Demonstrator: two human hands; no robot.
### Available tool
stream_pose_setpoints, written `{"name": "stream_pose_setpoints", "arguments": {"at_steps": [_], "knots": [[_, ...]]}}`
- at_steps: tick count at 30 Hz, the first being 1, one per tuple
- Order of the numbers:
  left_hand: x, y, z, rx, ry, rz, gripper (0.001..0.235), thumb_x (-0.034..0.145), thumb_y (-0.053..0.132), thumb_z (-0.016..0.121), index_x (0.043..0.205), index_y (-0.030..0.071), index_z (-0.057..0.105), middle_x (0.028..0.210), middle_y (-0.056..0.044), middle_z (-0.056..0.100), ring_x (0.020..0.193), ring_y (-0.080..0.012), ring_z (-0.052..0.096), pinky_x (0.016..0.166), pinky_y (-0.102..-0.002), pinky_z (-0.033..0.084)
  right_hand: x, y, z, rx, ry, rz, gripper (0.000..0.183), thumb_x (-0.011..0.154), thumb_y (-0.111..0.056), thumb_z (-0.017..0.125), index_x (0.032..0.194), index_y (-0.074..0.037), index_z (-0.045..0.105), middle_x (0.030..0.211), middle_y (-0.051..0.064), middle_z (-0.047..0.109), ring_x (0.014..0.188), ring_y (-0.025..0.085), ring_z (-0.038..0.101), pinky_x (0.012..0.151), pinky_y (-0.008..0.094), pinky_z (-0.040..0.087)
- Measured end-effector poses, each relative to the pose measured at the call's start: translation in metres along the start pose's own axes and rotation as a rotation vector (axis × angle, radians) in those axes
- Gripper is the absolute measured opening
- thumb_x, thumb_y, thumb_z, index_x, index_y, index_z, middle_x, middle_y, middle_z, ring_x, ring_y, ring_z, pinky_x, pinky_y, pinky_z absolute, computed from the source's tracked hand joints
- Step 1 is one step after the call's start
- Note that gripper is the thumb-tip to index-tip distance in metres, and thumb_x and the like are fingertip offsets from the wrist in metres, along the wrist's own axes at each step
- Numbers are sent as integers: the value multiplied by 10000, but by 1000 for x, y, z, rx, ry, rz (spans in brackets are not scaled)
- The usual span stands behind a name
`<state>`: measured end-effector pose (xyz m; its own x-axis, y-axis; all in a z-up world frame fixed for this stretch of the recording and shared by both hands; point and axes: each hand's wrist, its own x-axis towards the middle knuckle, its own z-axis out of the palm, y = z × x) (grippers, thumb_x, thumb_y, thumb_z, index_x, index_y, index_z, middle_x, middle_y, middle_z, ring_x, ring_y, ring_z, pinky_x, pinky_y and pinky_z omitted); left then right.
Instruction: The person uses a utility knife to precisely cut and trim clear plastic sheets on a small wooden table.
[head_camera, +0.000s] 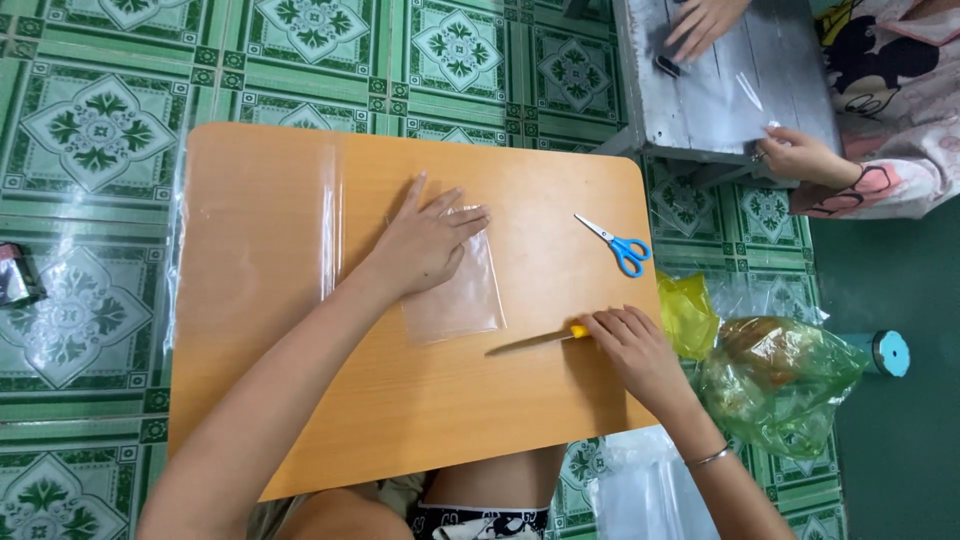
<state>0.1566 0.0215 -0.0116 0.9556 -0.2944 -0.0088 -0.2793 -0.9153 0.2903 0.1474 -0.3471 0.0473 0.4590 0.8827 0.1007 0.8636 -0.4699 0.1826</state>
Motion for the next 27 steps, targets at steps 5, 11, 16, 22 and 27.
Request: {"name": "stream_pose_setpoints", "arguments": {"at_steps": [5, 11, 16, 22, 27], "knots": [[-1, 0, 1, 1, 15, 4, 558, 942, 239, 379, 1475, 290, 539, 1576, 119, 473, 1524, -248, 310, 1253, -626, 3, 10, 11, 11, -27, 87, 94, 400, 962, -114, 597, 1359, -148, 633, 1122, 56, 663, 1107, 250, 662, 1012, 386, 519], [-1, 1, -2, 23, 9, 16, 563, 937, 249, 382, 1476, 296, 537, 1569, 119, 482, 1521, -252, 317, 1248, -635, 9, 57, 30, 33, -258, 251, 95, 418, 935, -117, 602, 1335, -224, 655, 1135, 10, 647, 1072, 209, 652, 961, 353, 526], [2, -4, 8, 32, 40, 23, 558, 935, 251, 404, 1475, 303, 534, 1568, 126, 483, 1515, -250, 328, 1247, -641, 25, 81, 38, 35, -355, 300, 49, 398, 906, -85, 612, 1270, -227, 688, 1108, -7, 643, 1045, 190, 642, 962, 339, 527], [-1, -2, 1, 1, 29, 25, 571, 926, 233, 391, 1474, 291, 538, 1565, 122, 485, 1511, -264, 330, 1241, -650, 42, 69, 34, 27, -354, 277, 16, 401, 917, -48, 596, 1272, -216, 679, 1102, 12, 634, 1039, 207, 646, 949, 343, 528], [-1, 1, -5, 21, -24, 7, 582, 929, 228, 371, 1488, 300, 516, 1577, 126, 467, 1522, -261, 311, 1247, -644, 18, 53, 21, -2, -349, 241, -19, 297, 952, -66, 598, 1205, -184, 700, 1084, 33, 650, 1046, 221, 656, 983, 368, 529]]}}
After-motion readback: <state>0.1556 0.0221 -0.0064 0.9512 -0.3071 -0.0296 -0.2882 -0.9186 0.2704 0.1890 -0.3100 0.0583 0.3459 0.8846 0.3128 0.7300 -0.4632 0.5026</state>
